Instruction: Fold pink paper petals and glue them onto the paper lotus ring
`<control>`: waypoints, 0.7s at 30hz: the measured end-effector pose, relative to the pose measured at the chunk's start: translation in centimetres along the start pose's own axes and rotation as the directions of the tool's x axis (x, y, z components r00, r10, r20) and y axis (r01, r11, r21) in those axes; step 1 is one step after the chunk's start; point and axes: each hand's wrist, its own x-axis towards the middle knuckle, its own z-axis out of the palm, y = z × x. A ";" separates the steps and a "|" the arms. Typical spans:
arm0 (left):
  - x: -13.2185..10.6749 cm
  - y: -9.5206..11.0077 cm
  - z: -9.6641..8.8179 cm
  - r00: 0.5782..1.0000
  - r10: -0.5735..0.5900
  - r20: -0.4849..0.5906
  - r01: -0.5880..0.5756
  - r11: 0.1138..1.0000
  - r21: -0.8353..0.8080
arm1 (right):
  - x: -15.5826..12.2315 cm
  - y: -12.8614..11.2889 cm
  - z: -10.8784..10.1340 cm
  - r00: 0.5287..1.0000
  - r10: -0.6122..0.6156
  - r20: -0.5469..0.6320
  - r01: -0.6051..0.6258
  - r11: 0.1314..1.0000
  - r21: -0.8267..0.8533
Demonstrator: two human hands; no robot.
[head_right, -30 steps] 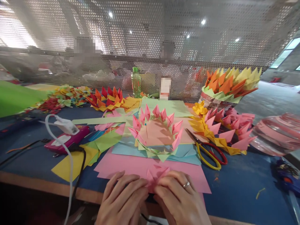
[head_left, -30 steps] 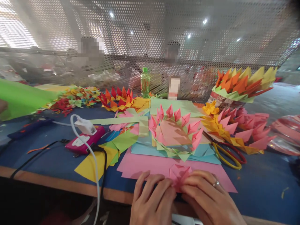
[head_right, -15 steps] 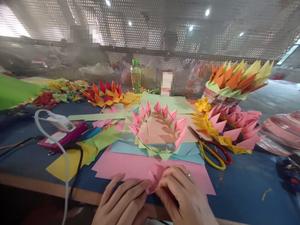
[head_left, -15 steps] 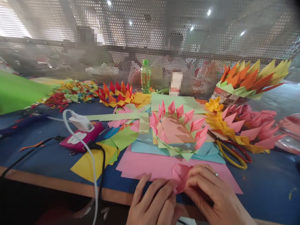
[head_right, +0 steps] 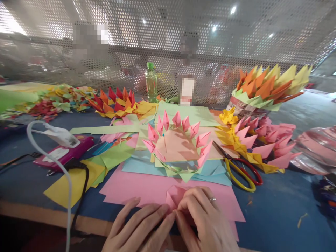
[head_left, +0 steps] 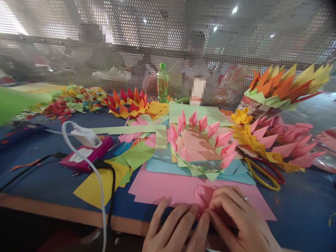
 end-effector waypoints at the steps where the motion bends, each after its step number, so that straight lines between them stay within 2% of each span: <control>1: 0.0 0.0 0.0 1.000 0.004 0.004 -0.004 1.000 0.010 | 0.0 0.0 0.0 1.000 0.000 -0.001 0.000 1.000 -0.002; 11: -0.2 -0.6 0.0 0.999 0.047 0.022 -0.048 0.999 0.012 | -0.2 0.2 0.1 0.999 0.022 0.045 -0.021 1.000 -0.009; 21: -0.3 -0.2 0.1 1.000 -0.012 -0.017 0.012 1.000 -0.022 | -0.2 0.0 0.2 0.998 0.054 0.020 -0.054 0.998 0.021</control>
